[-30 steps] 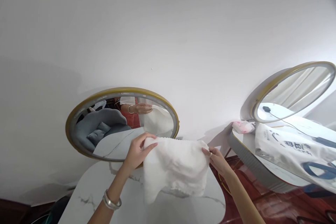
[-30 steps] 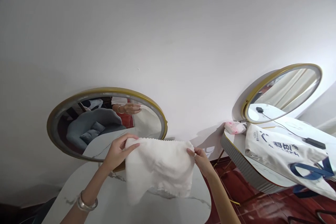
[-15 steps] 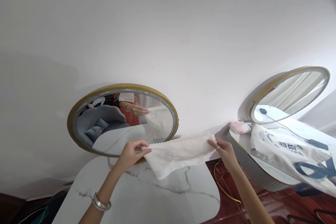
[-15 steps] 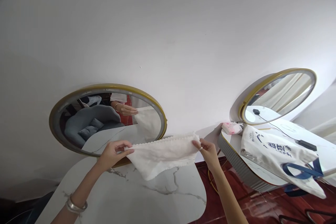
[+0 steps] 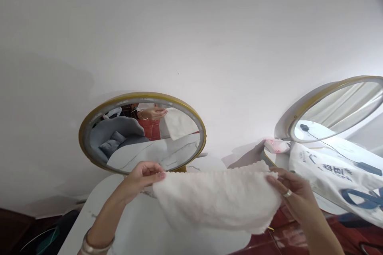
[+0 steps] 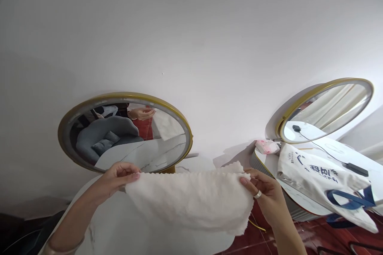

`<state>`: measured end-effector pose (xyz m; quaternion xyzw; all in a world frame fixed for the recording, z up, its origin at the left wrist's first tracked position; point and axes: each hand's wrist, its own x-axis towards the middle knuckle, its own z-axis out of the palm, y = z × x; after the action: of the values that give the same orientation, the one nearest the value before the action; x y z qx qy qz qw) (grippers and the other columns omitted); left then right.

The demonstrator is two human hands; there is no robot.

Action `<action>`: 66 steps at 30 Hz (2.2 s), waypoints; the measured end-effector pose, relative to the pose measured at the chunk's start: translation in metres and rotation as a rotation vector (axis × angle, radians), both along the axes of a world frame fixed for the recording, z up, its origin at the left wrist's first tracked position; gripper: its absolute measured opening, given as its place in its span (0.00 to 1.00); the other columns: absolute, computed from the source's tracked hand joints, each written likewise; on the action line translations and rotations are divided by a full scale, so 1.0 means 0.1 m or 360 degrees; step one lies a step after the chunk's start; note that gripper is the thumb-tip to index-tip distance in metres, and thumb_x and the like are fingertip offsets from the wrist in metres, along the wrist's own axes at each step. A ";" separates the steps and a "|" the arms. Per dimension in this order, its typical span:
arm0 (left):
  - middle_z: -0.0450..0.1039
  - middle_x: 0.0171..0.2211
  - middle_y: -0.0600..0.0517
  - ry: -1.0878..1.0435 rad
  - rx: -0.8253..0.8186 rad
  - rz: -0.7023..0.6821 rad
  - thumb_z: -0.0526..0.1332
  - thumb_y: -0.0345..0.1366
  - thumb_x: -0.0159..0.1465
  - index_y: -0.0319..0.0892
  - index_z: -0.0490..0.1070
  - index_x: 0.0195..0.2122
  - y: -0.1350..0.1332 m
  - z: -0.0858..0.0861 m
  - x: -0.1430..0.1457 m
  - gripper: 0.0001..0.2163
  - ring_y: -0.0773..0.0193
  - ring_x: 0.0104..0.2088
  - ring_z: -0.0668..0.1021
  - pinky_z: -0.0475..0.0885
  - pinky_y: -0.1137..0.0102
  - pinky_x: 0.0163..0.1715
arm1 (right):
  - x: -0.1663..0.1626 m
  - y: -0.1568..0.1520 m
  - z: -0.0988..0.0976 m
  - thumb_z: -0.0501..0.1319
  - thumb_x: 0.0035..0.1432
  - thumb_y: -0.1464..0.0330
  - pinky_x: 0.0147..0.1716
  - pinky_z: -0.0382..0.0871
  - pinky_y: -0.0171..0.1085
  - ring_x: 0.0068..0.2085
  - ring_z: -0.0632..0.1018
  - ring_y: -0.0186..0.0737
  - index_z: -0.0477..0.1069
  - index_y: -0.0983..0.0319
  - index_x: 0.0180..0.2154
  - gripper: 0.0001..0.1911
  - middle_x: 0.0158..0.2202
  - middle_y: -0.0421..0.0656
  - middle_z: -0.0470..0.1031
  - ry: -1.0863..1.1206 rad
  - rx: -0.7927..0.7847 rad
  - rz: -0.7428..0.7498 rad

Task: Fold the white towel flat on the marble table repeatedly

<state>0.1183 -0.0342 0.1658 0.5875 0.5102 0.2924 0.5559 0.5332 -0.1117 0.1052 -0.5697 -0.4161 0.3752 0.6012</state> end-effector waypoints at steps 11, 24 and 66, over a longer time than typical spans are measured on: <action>0.71 0.53 0.46 0.0936 0.0945 -0.0027 0.55 0.25 0.56 0.43 0.72 0.45 0.41 -1.78 0.79 0.17 0.56 0.55 0.72 0.64 0.57 0.58 | -0.19 1.07 -1.64 0.63 0.39 0.42 0.42 0.72 0.52 0.42 0.77 0.55 0.71 0.62 0.37 0.33 0.40 0.54 0.76 -0.0664 -0.0155 -0.0182; 0.46 0.67 0.40 0.1327 0.1067 -0.0002 0.47 0.41 0.67 0.40 0.51 0.65 0.59 -3.25 1.54 0.25 0.48 0.67 0.50 0.55 0.50 0.62 | -0.60 1.03 -2.84 0.41 0.66 0.55 0.59 0.54 0.56 0.65 0.56 0.54 0.55 0.57 0.63 0.28 0.64 0.51 0.57 -0.2021 -0.0104 0.0009; 0.48 0.67 0.50 0.1108 0.1205 -0.0402 0.51 0.41 0.68 0.53 0.59 0.61 -0.54 -3.08 1.42 0.20 0.53 0.67 0.52 0.49 0.48 0.63 | -0.62 0.51 -2.60 0.47 0.65 0.55 0.62 0.40 0.58 0.67 0.49 0.51 0.49 0.51 0.65 0.29 0.68 0.45 0.47 -0.2316 -0.0170 0.0400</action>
<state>0.2601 -0.0885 -0.1421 0.8664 0.4485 0.1745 0.1333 0.4716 -0.0607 -0.1550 -0.6510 -0.7527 -0.0117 0.0973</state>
